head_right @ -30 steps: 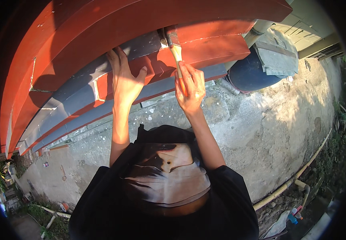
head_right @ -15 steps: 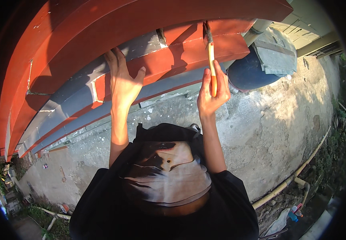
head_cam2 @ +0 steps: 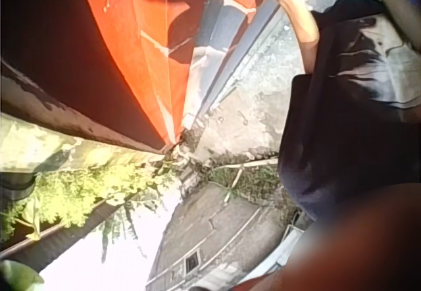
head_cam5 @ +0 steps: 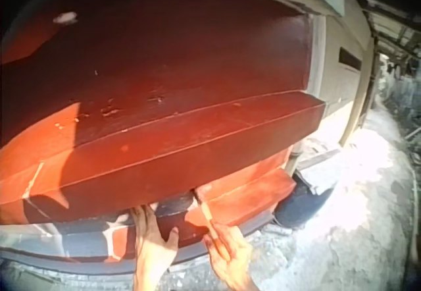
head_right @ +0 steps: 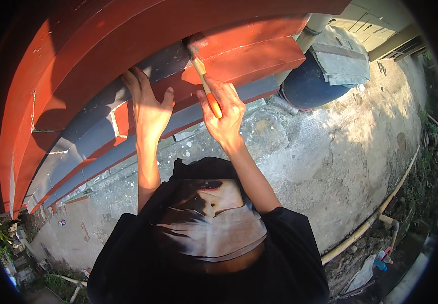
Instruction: Painting the surfaces of a red louvered structure with a brush.
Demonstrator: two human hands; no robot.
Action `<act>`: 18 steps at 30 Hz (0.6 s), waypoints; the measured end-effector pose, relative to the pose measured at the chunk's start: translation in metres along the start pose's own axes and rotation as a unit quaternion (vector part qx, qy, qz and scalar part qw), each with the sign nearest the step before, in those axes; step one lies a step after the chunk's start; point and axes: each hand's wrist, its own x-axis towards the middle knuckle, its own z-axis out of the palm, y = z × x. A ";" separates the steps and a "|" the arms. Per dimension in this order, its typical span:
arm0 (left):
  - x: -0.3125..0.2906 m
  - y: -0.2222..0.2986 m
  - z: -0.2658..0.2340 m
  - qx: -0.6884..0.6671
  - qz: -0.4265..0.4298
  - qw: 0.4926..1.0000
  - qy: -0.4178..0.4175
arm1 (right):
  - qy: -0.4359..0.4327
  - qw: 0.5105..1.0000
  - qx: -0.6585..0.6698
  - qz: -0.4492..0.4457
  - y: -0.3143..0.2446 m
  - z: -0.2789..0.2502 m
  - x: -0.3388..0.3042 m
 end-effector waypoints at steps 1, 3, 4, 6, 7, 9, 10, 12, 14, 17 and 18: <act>0.000 -0.002 0.000 0.009 0.004 1.000 0.006 | 0.002 1.000 -0.002 0.001 -0.002 -0.005 -0.001; -0.001 -0.001 -0.001 0.007 0.003 1.000 0.006 | 0.000 0.995 0.084 0.057 0.000 -0.016 0.001; -0.001 0.000 -0.001 0.005 0.000 1.000 0.005 | 0.023 0.987 0.128 0.099 0.007 -0.025 0.002; -0.001 0.001 0.000 0.013 0.000 1.000 0.004 | 0.021 0.991 0.111 0.071 0.023 -0.041 0.016; -0.002 0.001 0.001 0.020 -0.001 1.000 0.001 | 0.016 0.983 0.151 0.101 0.037 -0.047 0.023; -0.002 0.001 0.003 0.021 0.011 1.000 0.010 | 0.027 0.969 0.203 0.137 0.059 -0.056 0.039; -0.002 0.001 0.004 0.024 0.018 0.999 0.020 | 0.024 0.977 0.168 0.129 0.069 -0.059 0.047; -0.002 0.001 0.004 0.026 0.010 0.999 0.019 | 0.007 0.992 0.098 0.079 0.076 -0.064 0.060; -0.002 0.002 0.003 0.027 0.001 1.000 0.016 | 0.018 0.991 0.108 0.077 0.080 -0.064 0.062; -0.002 0.002 0.000 0.043 0.008 0.999 0.021 | 0.065 0.985 0.138 0.087 0.087 -0.068 0.059; -0.002 0.001 0.001 0.044 0.011 0.999 0.018 | 0.102 0.977 0.159 0.097 0.092 -0.070 0.057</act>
